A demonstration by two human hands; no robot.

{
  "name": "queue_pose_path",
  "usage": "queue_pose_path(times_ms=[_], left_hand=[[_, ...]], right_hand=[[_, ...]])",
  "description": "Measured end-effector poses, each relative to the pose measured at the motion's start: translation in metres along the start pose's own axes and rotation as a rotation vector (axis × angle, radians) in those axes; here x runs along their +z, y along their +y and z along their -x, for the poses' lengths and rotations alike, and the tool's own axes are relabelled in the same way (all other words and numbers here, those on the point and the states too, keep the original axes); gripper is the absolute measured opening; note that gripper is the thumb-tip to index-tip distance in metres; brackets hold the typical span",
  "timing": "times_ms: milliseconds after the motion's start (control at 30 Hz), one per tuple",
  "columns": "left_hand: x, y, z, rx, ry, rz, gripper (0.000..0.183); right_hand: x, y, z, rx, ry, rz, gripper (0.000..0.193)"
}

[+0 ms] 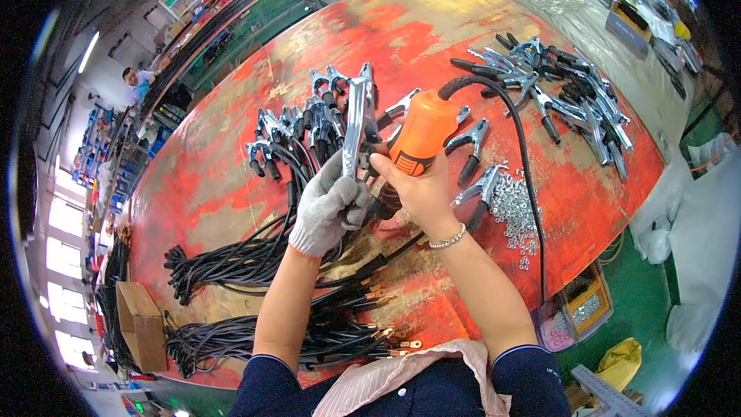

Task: Assembling battery clamps by using an electric screwdriver to attach cables to metal clips.

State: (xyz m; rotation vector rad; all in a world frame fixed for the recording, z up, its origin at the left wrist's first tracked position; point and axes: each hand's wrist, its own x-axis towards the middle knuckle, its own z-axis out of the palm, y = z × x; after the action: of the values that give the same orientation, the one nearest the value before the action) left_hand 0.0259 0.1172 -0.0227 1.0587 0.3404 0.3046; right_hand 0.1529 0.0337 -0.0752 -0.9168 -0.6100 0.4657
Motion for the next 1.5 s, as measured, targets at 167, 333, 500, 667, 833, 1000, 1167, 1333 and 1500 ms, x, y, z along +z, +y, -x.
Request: queue_pose_path(times_ms=[167, 333, 500, 667, 833, 1000, 1167, 1333, 1500], left_hand=[[-0.005, 0.001, 0.001, -0.045, -0.005, 0.013, 0.052], [-0.003, -0.005, -0.001, 0.002, -0.029, 0.059, 0.052], [-0.004, -0.012, -0.004, 0.012, 0.008, -0.003, 0.054], [0.004, -0.008, -0.005, 0.069, 0.077, -0.007, 0.052], [0.009, -0.016, -0.017, 0.109, 0.136, 0.003, 0.051], [0.010, -0.018, -0.017, 0.027, 0.116, -0.010, 0.048], [0.011, -0.017, -0.016, 0.067, 0.114, -0.002, 0.047], [0.010, -0.019, -0.016, 0.071, 0.131, -0.026, 0.051], [0.010, -0.021, -0.017, 0.078, 0.180, -0.053, 0.054]], right_hand=[[0.006, -0.001, -0.002, 0.016, -0.071, -0.094, 0.054], [-0.006, -0.001, -0.005, 0.037, -0.167, -0.107, 0.057], [0.000, -0.010, -0.007, 0.045, -0.133, -0.070, 0.051], [-0.003, -0.052, -0.001, -0.228, 0.113, 0.191, 0.046], [-0.003, -0.107, 0.020, -0.777, 0.182, -0.078, 0.068], [0.007, -0.121, 0.024, -0.802, 0.189, -0.119, 0.072], [0.014, -0.116, 0.021, -0.786, 0.252, -0.108, 0.074], [0.015, -0.109, 0.022, -0.777, 0.184, -0.121, 0.075], [0.020, -0.109, 0.027, -0.806, 0.212, -0.096, 0.084]])
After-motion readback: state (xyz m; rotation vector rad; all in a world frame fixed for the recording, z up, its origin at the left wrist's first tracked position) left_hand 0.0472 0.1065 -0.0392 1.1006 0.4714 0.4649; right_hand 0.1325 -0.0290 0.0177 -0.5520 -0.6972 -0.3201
